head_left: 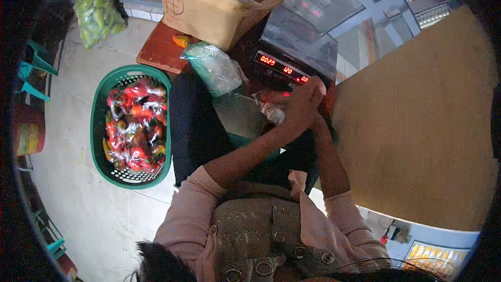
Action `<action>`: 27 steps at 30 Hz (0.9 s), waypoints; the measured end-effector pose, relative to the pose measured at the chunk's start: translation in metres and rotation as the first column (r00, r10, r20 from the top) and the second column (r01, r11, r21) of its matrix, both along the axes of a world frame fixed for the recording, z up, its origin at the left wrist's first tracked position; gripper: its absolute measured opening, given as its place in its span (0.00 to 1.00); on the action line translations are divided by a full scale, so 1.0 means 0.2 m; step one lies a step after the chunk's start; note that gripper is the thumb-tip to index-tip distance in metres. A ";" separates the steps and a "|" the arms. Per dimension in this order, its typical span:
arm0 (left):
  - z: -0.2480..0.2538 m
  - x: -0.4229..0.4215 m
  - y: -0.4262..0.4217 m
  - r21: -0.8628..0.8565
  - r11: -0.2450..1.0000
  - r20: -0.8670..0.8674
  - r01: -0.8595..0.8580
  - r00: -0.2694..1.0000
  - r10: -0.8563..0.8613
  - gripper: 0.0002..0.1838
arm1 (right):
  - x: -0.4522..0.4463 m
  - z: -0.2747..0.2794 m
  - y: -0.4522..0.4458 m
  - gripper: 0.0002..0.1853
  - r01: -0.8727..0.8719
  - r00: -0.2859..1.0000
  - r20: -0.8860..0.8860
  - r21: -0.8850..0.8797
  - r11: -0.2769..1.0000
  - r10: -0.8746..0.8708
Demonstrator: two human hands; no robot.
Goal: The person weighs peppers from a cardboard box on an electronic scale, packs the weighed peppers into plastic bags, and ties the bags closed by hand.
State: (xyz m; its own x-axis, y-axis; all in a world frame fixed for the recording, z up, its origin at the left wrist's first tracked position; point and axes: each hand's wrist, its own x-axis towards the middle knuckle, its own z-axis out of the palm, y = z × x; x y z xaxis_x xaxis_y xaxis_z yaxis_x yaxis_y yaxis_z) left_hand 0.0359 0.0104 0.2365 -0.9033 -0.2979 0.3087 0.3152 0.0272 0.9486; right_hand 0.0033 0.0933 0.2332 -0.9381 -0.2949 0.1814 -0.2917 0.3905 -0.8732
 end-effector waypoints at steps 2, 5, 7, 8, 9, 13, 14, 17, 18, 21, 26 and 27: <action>-0.01 0.02 0.03 0.074 0.997 -0.038 0.035 0.999 -0.032 0.09 | -0.01 0.00 0.01 0.10 -0.001 1.000 0.007 -0.035 0.999 0.002; -0.02 0.03 0.06 0.229 0.967 -0.169 0.109 0.983 -0.070 0.10 | 0.00 -0.02 0.02 0.10 -0.008 0.999 0.032 -0.063 0.998 0.010; -0.02 0.01 0.05 0.177 0.979 -0.171 0.096 0.983 -0.066 0.09 | 0.00 -0.03 0.02 0.10 -0.009 0.999 0.045 -0.071 0.997 0.013; -0.01 0.00 0.04 0.148 0.986 -0.136 0.075 0.989 -0.055 0.08 | -0.01 -0.04 0.01 0.10 -0.014 0.999 0.051 -0.074 0.997 0.017; 0.00 -0.01 0.01 0.115 0.992 -0.100 0.055 0.994 -0.043 0.07 | 0.00 -0.04 0.01 0.11 -0.013 0.998 0.053 -0.081 0.997 0.017; 0.03 0.01 -0.01 0.144 0.988 -0.063 0.055 0.997 -0.047 0.07 | 0.01 -0.04 0.03 0.11 -0.017 0.998 0.066 -0.099 0.995 0.024; 0.04 0.02 0.00 0.161 0.983 -0.061 0.084 0.995 -0.075 0.07 | 0.02 -0.04 0.04 0.11 -0.017 0.997 0.069 -0.100 0.995 0.024; 0.02 0.04 0.05 0.180 0.969 -0.061 0.169 0.985 -0.160 0.08 | 0.03 -0.03 0.06 0.11 -0.022 0.996 0.082 -0.106 0.994 0.030; 0.02 0.04 0.06 0.173 0.975 -0.073 0.140 0.989 -0.130 0.08 | 0.03 -0.03 0.06 0.12 -0.023 0.996 0.085 -0.108 0.994 0.032; -0.01 0.06 0.07 0.225 0.968 -0.093 0.107 0.992 -0.088 0.11 | 0.04 -0.03 0.07 0.12 -0.022 0.995 0.097 -0.113 0.993 0.033; -0.08 0.06 0.13 0.108 0.994 0.045 -0.015 0.999 0.010 0.14 | 0.05 -0.04 0.09 0.12 -0.019 0.992 0.118 -0.121 0.992 0.034; -0.23 0.00 0.27 0.088 0.995 0.105 -0.036 0.994 0.026 0.15 | 0.05 -0.04 0.10 0.13 -0.019 0.992 0.122 -0.122 0.992 0.034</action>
